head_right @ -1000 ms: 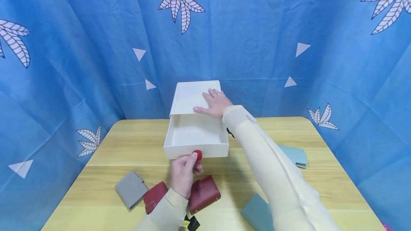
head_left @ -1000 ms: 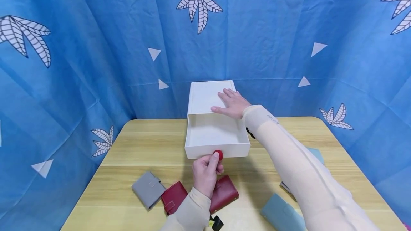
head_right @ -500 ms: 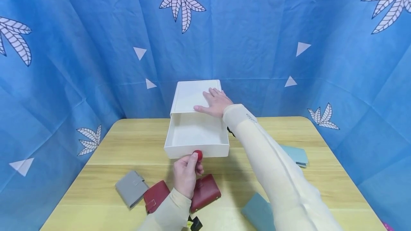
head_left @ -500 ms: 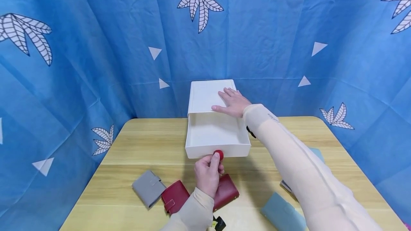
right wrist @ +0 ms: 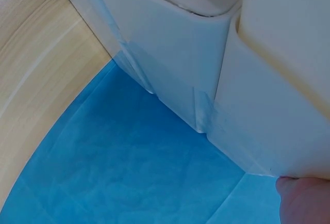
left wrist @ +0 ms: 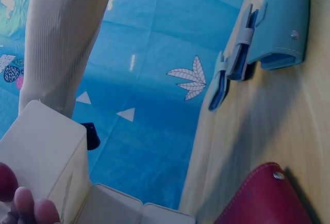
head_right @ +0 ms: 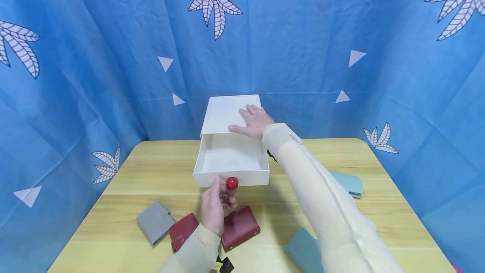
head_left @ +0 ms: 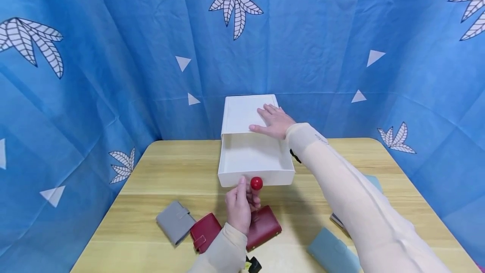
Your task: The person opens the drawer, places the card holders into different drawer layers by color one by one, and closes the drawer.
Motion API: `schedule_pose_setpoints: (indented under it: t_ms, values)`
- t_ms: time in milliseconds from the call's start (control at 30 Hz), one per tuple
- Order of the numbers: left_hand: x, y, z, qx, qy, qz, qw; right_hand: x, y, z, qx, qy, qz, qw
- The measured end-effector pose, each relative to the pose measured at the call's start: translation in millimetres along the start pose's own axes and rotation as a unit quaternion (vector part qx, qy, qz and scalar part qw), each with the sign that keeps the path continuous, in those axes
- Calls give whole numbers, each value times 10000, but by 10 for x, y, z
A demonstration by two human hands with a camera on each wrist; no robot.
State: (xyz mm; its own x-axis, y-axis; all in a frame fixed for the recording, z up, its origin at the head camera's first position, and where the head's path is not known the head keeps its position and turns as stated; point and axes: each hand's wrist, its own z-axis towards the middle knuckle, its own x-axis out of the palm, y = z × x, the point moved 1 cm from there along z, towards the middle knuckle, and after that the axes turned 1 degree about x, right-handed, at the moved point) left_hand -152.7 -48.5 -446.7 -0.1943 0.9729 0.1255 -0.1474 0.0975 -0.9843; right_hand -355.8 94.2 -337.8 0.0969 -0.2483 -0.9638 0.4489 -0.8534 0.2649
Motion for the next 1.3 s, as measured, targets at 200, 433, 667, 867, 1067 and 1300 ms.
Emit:
schedule_pose_setpoints:
  t_ms: [200,433,667,867,1067,1300]
  values:
    - [-104,-37,-33,-12,658,787,9947,2,-3,1,42,-30,12,10000]
    - [-334,-26,-22,409,1929,2552,9466,23,-15,10,37,25,-7,10000]
    - [-695,47,54,610,2511,3849,8860,57,-37,38,36,16,10,10000]
    - [-990,49,155,958,2494,5004,8236,48,-58,40,66,6,-50,10000]
    - [-1221,50,304,1123,2894,5548,7719,40,-58,42,57,-28,-98,9999]
    - [-1386,34,309,1300,3545,5769,7243,25,-40,33,-27,-10,-85,10000]
